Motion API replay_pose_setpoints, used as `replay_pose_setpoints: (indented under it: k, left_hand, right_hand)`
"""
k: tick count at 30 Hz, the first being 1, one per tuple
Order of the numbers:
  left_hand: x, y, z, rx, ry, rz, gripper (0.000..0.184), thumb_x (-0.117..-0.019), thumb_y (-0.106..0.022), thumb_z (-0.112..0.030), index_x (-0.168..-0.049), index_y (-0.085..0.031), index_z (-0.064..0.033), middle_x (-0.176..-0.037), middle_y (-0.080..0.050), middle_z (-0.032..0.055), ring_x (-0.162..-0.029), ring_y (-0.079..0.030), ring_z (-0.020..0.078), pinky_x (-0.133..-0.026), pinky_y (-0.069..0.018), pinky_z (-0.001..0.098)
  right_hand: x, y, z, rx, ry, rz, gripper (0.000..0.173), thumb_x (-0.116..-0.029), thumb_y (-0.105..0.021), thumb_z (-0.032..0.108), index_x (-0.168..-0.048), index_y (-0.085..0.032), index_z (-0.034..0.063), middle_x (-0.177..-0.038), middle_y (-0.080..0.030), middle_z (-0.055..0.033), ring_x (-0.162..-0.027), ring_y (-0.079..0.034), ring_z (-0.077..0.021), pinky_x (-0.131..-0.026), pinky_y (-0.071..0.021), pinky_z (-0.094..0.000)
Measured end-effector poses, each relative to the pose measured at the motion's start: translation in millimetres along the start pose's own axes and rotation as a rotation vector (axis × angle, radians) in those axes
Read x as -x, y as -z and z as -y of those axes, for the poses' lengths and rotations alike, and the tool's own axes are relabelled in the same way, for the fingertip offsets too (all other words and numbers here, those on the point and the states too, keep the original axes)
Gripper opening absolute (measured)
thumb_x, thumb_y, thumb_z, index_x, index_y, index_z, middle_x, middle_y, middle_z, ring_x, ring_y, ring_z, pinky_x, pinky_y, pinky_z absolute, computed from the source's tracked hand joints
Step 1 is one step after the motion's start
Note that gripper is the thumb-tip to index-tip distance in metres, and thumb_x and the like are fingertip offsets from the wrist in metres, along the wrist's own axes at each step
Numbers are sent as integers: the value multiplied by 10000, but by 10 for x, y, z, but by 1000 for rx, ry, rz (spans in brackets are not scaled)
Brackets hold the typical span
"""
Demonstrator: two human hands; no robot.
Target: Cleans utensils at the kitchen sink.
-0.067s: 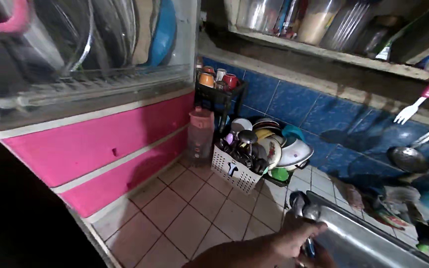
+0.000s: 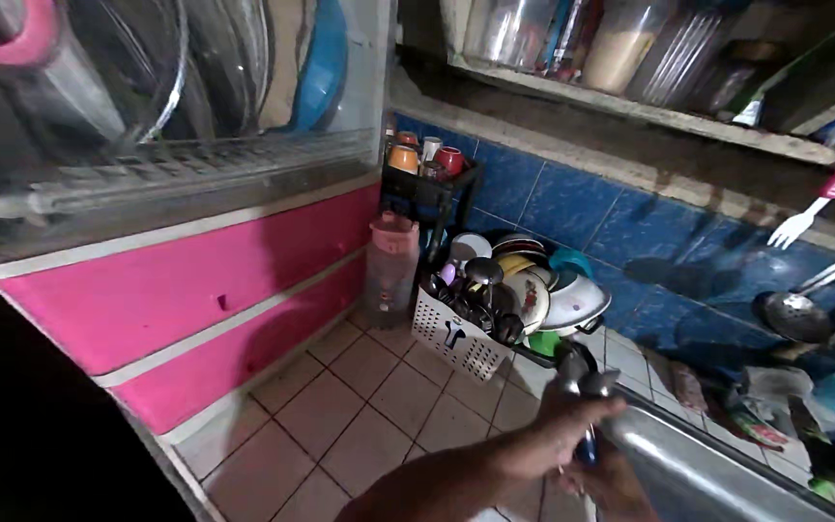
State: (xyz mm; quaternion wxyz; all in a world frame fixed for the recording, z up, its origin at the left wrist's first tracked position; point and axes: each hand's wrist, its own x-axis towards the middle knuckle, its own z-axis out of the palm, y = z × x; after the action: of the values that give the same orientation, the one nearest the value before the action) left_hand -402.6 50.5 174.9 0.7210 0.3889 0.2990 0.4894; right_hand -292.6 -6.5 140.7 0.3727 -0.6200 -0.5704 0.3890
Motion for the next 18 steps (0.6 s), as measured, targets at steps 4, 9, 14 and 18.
replay_pose_setpoints:
  k: [4, 9, 14, 18]
  left_hand:
    - [-157, 381, -965, -160, -306, -86, 467, -888, -760, -76, -1286, -561, 67, -1122, -663, 165, -1003, -650, 168, -903, -553, 340]
    - [-528, 1004, -1593, -333, -443, -167, 398, -923, -757, -146, -1253, -601, 15, -1087, -679, 126, -950, -643, 164, -872, -546, 360]
    - [-1054, 1263, -1661, -160, -413, -163, 433, -904, -762, -103, -1295, -592, -28, -1022, -650, 83, -827, -603, 137, -754, -530, 306]
    - [-1352, 1341, -1551, 1, -517, -90, 209, -907, -707, -45, -1106, -644, -51, -810, -612, 15, -697, -567, 102, -682, -511, 271]
  right_hand:
    - [-656, -480, 760, 184, 386, -59, 712, -864, -746, 142, -1449, -417, -97, -1044, -700, -150, -890, -706, -155, -835, -601, -362]
    - [-1329, -694, 1537, 513, 433, 228, 919, -917, -715, 462, -1547, -313, -74, -1422, -530, -297, -1333, -516, -396, -1149, -355, -582]
    - [-1876, -530, 1790, 640, 403, 507, 628, -995, -664, 254, -1494, -408, -31, -1392, -553, -256, -1290, -552, -318, -1113, -424, -495]
    - [-2071, -505, 1723, 641, 448, 391, 489, -961, -715, 220, -1353, -562, -28, -1239, -643, -205, -1139, -631, -268, -1034, -490, -451]
